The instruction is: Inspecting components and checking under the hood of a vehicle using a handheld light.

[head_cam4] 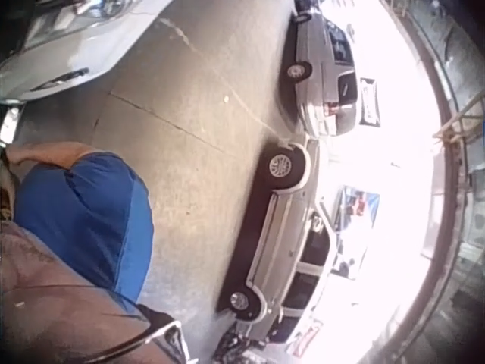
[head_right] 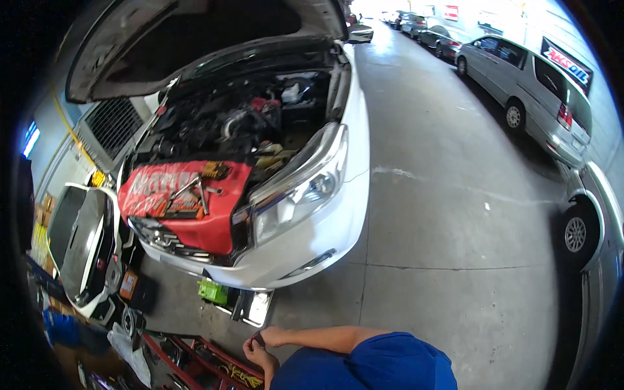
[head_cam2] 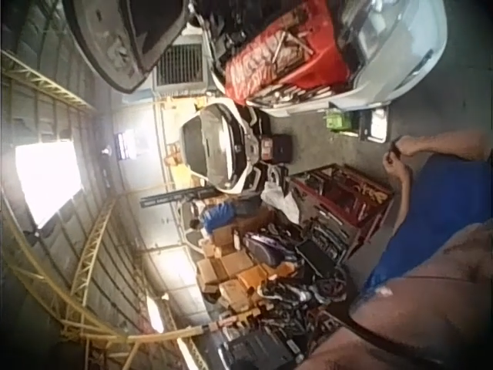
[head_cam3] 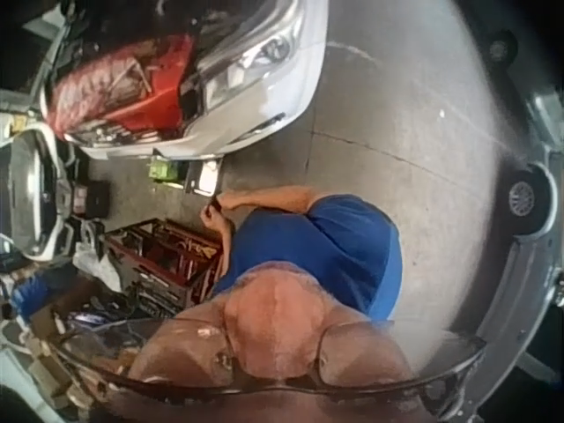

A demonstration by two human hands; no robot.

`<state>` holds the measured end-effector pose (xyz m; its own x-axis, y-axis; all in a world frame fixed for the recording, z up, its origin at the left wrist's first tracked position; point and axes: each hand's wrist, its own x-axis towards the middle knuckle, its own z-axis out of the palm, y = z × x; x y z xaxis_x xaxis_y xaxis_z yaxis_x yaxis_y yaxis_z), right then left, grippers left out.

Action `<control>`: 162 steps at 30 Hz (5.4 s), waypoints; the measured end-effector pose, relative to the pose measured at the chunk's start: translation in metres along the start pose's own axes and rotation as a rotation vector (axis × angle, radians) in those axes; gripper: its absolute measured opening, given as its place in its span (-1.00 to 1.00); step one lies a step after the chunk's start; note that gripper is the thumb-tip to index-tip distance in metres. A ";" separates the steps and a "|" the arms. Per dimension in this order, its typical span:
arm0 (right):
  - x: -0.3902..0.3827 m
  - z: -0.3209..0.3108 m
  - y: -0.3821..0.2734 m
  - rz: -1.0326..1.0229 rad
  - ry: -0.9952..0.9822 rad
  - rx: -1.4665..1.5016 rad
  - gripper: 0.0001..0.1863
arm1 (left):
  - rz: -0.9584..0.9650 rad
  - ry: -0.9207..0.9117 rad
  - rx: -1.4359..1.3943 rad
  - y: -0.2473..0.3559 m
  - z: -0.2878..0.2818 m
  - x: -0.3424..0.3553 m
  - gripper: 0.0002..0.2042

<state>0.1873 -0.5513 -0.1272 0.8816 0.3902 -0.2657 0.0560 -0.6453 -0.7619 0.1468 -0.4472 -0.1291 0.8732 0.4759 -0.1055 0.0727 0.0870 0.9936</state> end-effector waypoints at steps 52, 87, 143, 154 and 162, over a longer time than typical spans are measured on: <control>0.013 -0.101 -0.160 -0.714 0.517 -0.144 -0.55 | 0.639 -0.180 0.297 0.173 -0.042 0.051 -0.75; 0.052 -0.098 -0.138 -0.541 0.265 1.609 -0.36 | 1.079 -0.482 0.379 0.162 0.002 0.038 -0.86; 0.013 -0.197 -0.263 -1.399 -0.446 1.693 -0.06 | 1.093 -0.479 0.181 0.180 -0.015 0.023 -0.70; 0.116 -0.078 -0.205 -0.713 0.594 -0.084 -0.43 | 0.520 -0.477 0.207 0.204 -0.070 0.033 -0.82; 0.122 -0.043 -0.176 -0.458 0.539 -0.144 -0.26 | 0.211 -0.348 0.297 0.163 -0.062 0.032 -0.79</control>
<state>0.3049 -0.4178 -0.0001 0.8613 0.2881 0.4186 0.5040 -0.5893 -0.6314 0.1567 -0.3632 0.0268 0.9888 0.1323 0.0687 -0.0328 -0.2562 0.9661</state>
